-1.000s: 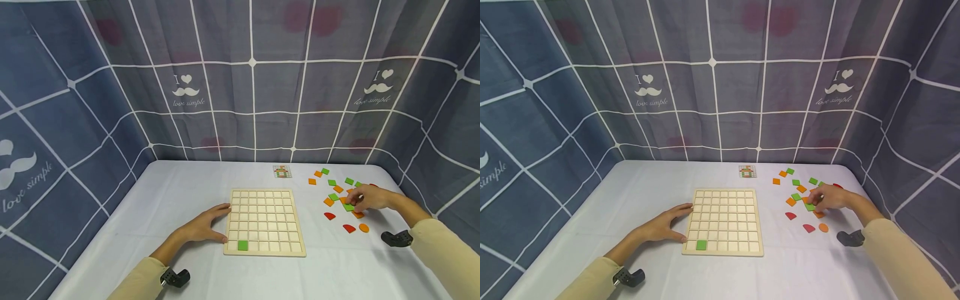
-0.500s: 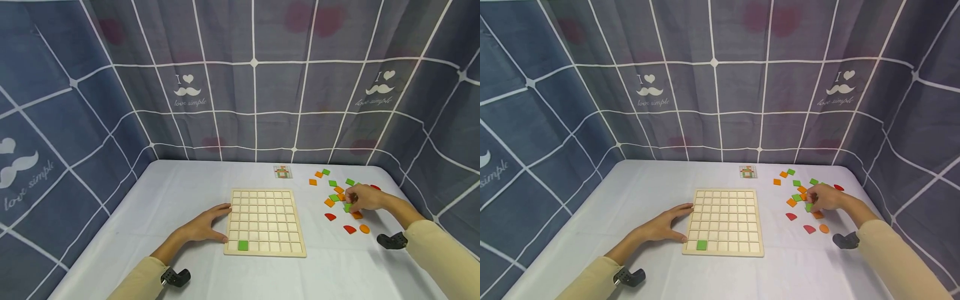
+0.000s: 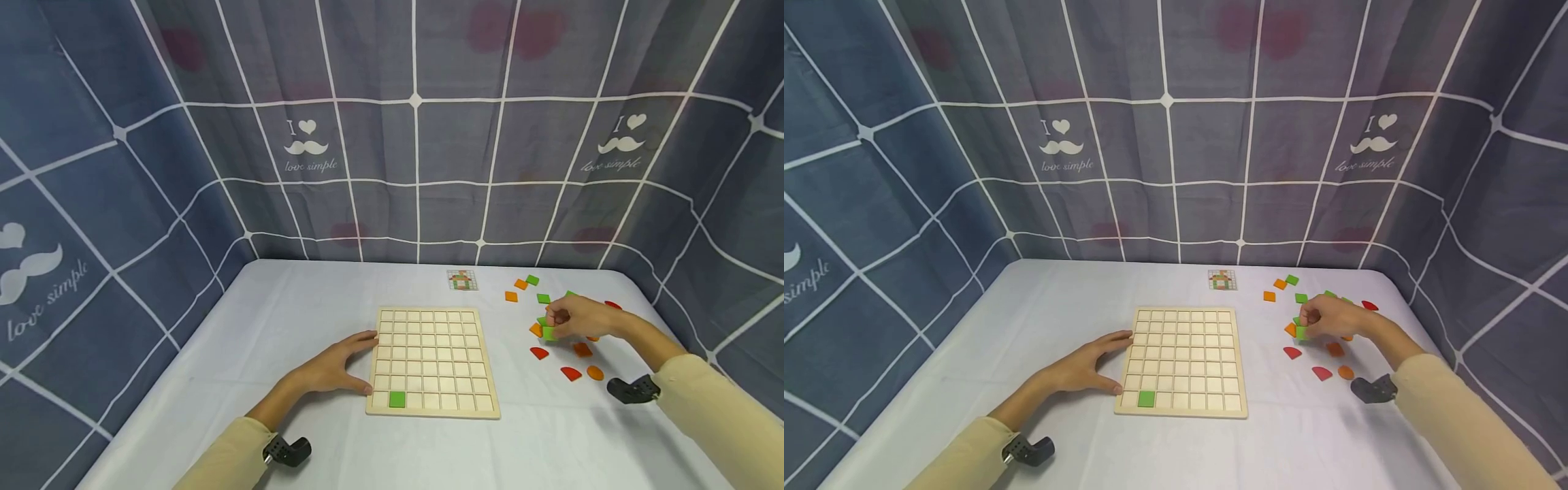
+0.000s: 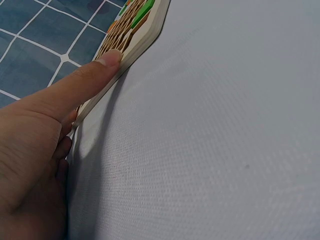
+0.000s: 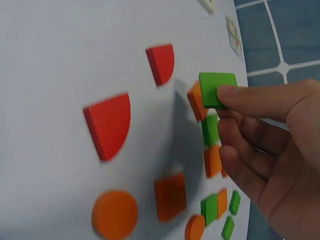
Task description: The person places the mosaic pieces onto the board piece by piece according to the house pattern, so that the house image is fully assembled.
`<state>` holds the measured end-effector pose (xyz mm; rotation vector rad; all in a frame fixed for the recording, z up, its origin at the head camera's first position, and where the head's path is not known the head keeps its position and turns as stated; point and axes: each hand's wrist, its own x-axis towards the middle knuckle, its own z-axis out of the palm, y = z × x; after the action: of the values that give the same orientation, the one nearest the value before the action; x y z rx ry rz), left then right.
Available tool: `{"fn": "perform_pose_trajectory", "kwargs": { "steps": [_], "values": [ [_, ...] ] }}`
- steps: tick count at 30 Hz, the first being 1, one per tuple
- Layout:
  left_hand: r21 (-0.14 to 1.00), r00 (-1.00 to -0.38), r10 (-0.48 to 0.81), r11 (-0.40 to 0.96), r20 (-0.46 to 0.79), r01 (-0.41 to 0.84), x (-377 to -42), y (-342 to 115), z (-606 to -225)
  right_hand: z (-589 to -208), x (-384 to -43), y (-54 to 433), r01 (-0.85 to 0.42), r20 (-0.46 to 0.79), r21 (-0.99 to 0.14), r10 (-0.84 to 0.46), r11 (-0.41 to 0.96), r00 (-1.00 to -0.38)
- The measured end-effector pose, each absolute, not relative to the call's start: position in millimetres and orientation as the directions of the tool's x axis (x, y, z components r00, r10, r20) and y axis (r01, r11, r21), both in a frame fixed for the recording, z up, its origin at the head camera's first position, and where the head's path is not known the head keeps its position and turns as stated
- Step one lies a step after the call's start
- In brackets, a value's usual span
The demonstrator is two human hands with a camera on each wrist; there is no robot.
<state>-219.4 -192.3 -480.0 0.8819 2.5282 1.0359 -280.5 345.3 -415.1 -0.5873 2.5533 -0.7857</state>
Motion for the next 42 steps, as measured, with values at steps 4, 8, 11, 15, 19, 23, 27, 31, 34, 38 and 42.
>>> {"fn": "perform_pose_trajectory", "kwargs": {
  "steps": [4, 8, 11, 15, 19, 23, 27, 31, 34, 38, 42],
  "values": [
    [0.71, -0.778, 0.627, 0.556, -0.018, 0.432, -219, -192, -479, -412, -278, 328, -0.306, -0.203, -0.582, -0.499, 0.753, -0.842],
    [0.712, -0.777, 0.629, 0.553, -0.016, 0.433, -219, -193, -479, -412, -277, 309, -0.293, -0.195, -0.583, -0.481, 0.758, -0.855],
    [0.711, -0.776, 0.631, 0.553, -0.017, 0.434, -220, -193, -480, -414, -277, 294, -0.273, -0.191, -0.609, -0.472, 0.745, -0.861],
    [0.713, -0.777, 0.63, 0.554, -0.021, 0.43, -220, -192, -481, -419, -276, 275, -0.265, -0.161, -0.655, -0.473, 0.708, -0.866],
    [0.716, -0.78, 0.626, 0.556, -0.026, 0.422, -220, -192, -482, -422, -272, 254, -0.271, -0.131, -0.683, -0.479, 0.678, -0.868],
    [0.715, -0.779, 0.626, 0.556, -0.025, 0.423, -221, -193, -482, -423, -267, 233, -0.266, -0.117, -0.734, -0.503, 0.625, -0.856],
    [0.715, -0.779, 0.627, 0.556, -0.025, 0.424, -221, -193, -481, -427, -261, 214, -0.287, -0.091, -0.77, -0.544, 0.569, -0.834],
    [0.713, -0.779, 0.626, 0.557, -0.024, 0.426, -221, -192, -480, -432, -253, 196, -0.307, -0.081, -0.775, -0.568, 0.552, -0.819],
    [0.71, -0.779, 0.627, 0.559, -0.025, 0.427, -222, -193, -481, -437, -248, 181, -0.331, -0.062, -0.778, -0.59, 0.534, -0.805],
    [0.708, -0.779, 0.627, 0.561, -0.024, 0.43, -223, -193, -482, -444, -241, 159, -0.371, -0.033, -0.786, -0.632, 0.495, -0.774],
    [0.707, -0.779, 0.627, 0.559, -0.019, 0.433, -223, -193, -482, -451, -233, 135, -0.411, -0.009, -0.793, -0.682, 0.451, -0.731]
  ]
}}
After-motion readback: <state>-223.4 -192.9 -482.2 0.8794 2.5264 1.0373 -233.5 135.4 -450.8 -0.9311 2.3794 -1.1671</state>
